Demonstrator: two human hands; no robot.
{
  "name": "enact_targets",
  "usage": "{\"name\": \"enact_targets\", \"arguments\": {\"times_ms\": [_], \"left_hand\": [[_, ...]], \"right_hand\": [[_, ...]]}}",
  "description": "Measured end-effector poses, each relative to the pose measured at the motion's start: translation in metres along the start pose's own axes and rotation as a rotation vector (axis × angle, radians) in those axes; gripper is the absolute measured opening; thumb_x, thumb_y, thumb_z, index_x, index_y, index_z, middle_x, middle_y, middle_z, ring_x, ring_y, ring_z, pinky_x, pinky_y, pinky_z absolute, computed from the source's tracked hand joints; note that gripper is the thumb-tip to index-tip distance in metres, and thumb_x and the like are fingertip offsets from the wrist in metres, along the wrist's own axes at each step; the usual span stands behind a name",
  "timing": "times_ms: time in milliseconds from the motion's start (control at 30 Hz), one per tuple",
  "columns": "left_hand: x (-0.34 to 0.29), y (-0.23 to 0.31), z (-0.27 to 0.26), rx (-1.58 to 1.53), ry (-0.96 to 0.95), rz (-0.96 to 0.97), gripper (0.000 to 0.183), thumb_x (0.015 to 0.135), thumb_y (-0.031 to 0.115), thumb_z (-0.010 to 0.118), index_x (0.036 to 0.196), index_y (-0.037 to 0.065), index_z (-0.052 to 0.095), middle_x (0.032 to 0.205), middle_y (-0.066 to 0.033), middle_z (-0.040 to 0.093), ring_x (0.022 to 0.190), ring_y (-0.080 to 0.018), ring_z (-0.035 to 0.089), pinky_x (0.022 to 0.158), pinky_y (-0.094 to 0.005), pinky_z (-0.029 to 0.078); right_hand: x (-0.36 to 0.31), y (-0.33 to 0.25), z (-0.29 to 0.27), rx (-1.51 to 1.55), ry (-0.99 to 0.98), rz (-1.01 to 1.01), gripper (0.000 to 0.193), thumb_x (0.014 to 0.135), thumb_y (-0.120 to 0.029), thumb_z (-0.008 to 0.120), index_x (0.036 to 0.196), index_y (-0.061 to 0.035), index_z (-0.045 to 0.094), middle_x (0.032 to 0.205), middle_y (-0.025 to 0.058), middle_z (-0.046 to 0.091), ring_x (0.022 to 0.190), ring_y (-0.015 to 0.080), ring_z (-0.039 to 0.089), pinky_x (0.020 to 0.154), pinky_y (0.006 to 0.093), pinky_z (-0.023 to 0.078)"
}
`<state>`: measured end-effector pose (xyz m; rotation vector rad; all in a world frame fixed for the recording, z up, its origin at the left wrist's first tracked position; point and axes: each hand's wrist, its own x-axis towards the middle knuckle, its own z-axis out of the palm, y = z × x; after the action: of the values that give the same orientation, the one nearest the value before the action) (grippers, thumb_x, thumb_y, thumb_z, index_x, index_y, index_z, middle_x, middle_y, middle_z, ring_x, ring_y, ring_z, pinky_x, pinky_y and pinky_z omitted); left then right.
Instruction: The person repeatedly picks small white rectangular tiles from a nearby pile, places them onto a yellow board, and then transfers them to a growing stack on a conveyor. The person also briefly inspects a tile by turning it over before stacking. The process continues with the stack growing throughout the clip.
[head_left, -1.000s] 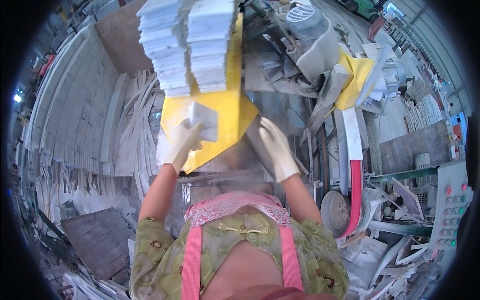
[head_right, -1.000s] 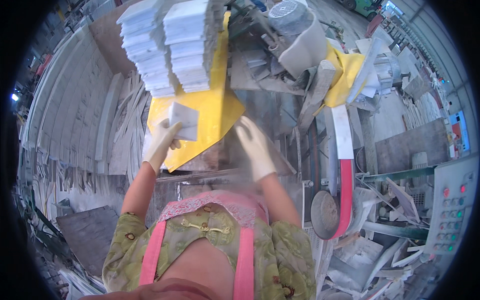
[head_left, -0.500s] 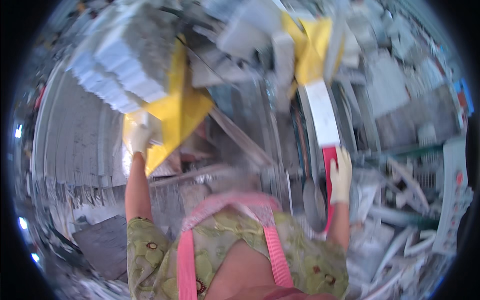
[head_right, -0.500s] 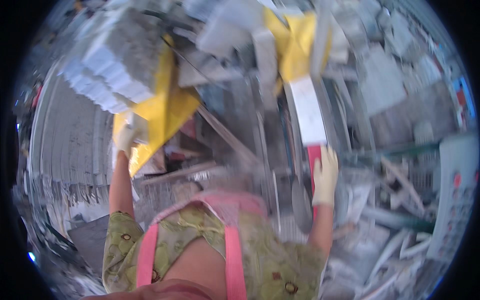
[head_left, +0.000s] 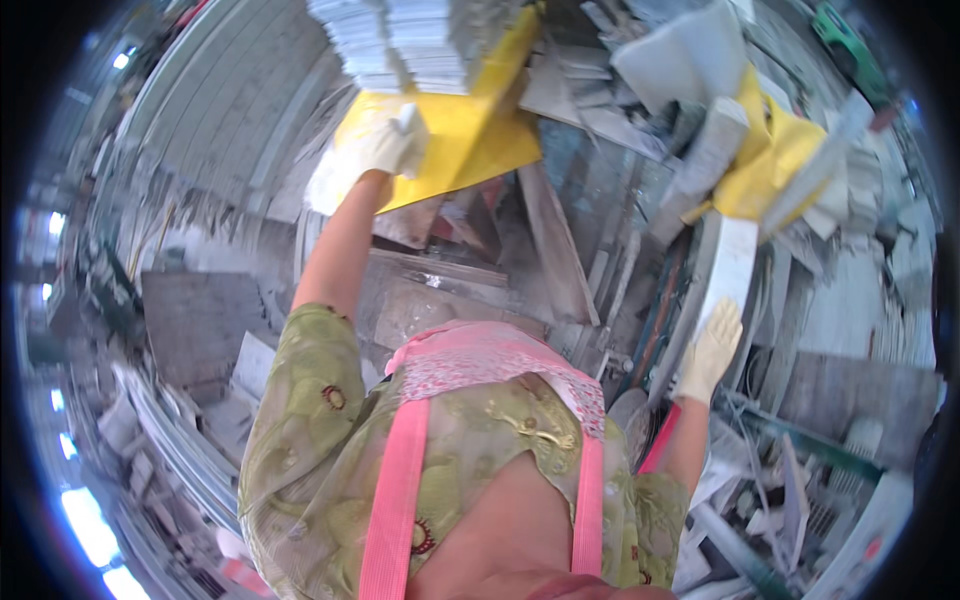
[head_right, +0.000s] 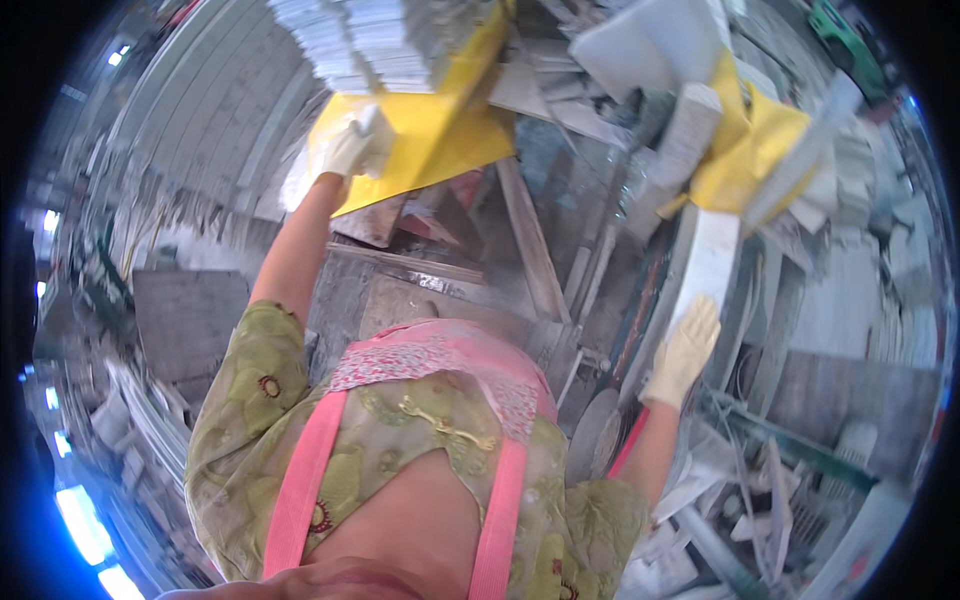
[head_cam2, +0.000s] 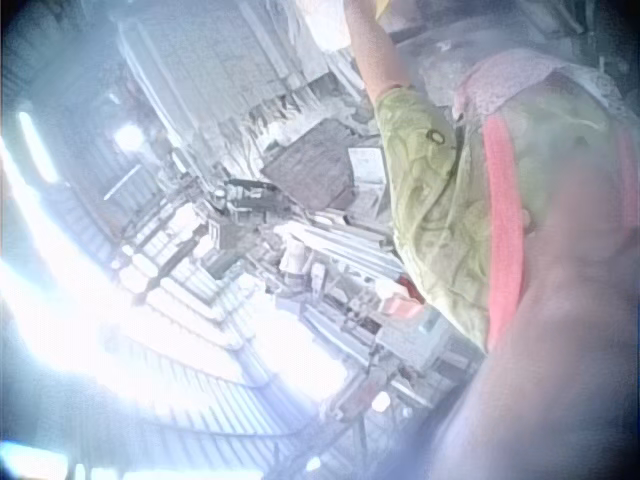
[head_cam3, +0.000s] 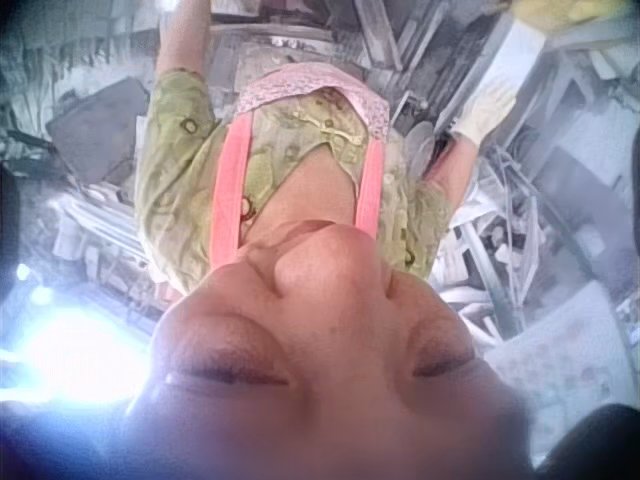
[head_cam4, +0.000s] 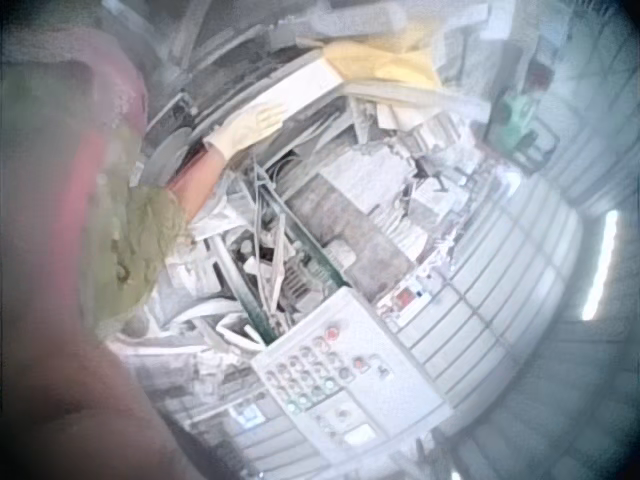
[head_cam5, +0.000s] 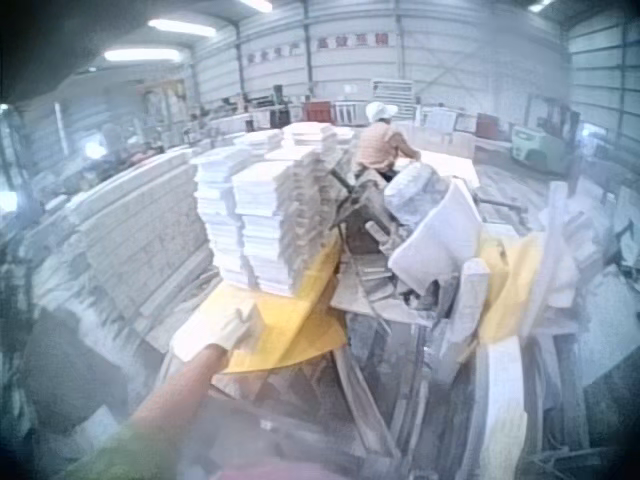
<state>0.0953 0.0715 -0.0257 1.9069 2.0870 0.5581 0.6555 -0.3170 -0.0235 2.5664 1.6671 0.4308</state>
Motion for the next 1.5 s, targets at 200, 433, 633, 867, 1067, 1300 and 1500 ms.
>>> {"name": "enact_targets", "arguments": {"times_ms": [200,433,633,867,1067,1300,1500], "left_hand": [[-0.013,0.019,-0.023,-0.250,-0.165,0.118,0.050,0.092,0.046,0.065,0.128,0.011,0.064,0.107,-0.0056,0.069,0.089,-0.0165,0.066,0.069,-0.0328,0.054],[-0.041,0.065,-0.041,-0.257,-0.166,-0.117,0.041,0.091,0.031,0.059,0.121,0.004,0.060,0.105,-0.0133,0.067,0.082,-0.0200,0.065,0.063,-0.0334,0.051],[-0.036,0.059,-0.035,-0.153,-0.151,-0.116,0.038,0.090,0.031,0.056,0.114,0.002,0.061,0.098,-0.0162,0.067,0.073,-0.0229,0.064,0.063,-0.0355,0.050],[0.006,0.015,-0.008,0.040,-0.045,0.101,0.053,0.091,0.047,0.063,0.128,0.008,0.062,0.107,-0.0106,0.070,0.089,-0.0216,0.069,0.064,-0.0355,0.055],[-0.034,0.039,-0.051,-0.486,-0.343,-0.048,0.049,0.090,0.054,0.063,0.121,0.016,0.066,0.102,-0.0009,0.068,0.082,-0.0116,0.064,0.061,-0.0303,0.051],[-0.045,0.063,-0.074,-0.299,-0.359,0.096,0.046,0.097,0.043,0.053,0.103,0.001,0.069,0.087,-0.0156,0.072,0.076,-0.0264,0.070,0.068,-0.0398,0.054],[-0.030,0.062,-0.069,-0.287,-0.488,-0.008,0.056,0.100,0.054,0.049,0.112,0.002,0.066,0.097,-0.0112,0.068,0.083,-0.0195,0.066,0.068,-0.0314,0.053]], "right_hand": [[0.007,0.020,-0.015,0.393,0.065,0.085,0.048,0.094,-0.018,0.059,0.138,0.0024,0.055,0.141,0.0209,0.058,0.135,0.0339,0.051,0.117,0.0419,0.036],[0.044,0.017,-0.003,-0.092,-0.001,-0.124,0.067,0.091,-0.027,0.062,0.150,-0.0020,0.041,0.154,0.0132,0.046,0.144,0.0243,0.041,0.121,0.0481,0.028],[0.072,0.007,0.011,-0.229,-0.059,-0.034,0.093,0.081,-0.026,0.076,0.156,-0.0016,0.029,0.160,0.0157,0.036,0.150,0.0277,0.032,0.122,0.0480,0.027],[0.082,0.021,0.002,0.013,0.012,-0.127,0.085,0.076,-0.024,0.076,0.150,-0.0009,0.041,0.154,0.0179,0.044,0.145,0.0319,0.039,0.119,0.0471,0.030],[0.122,0.016,-0.063,0.209,-0.234,0.245,0.052,0.092,-0.054,0.061,0.120,-0.0108,0.071,0.101,0.0233,0.073,0.100,0.0436,0.069,0.084,0.0533,0.053],[0.124,-0.219,-0.087,1.695,-0.305,0.214,0.047,0.103,-0.034,0.061,0.123,0.0074,0.066,0.110,0.0089,0.072,0.094,0.0131,0.066,0.083,0.0297,0.051],[0.127,-0.454,-0.097,1.902,-0.176,0.220,0.043,0.100,-0.038,0.063,0.114,0.0020,0.068,0.101,0.0061,0.070,0.088,0.0142,0.064,0.077,0.0306,0.050]]}}
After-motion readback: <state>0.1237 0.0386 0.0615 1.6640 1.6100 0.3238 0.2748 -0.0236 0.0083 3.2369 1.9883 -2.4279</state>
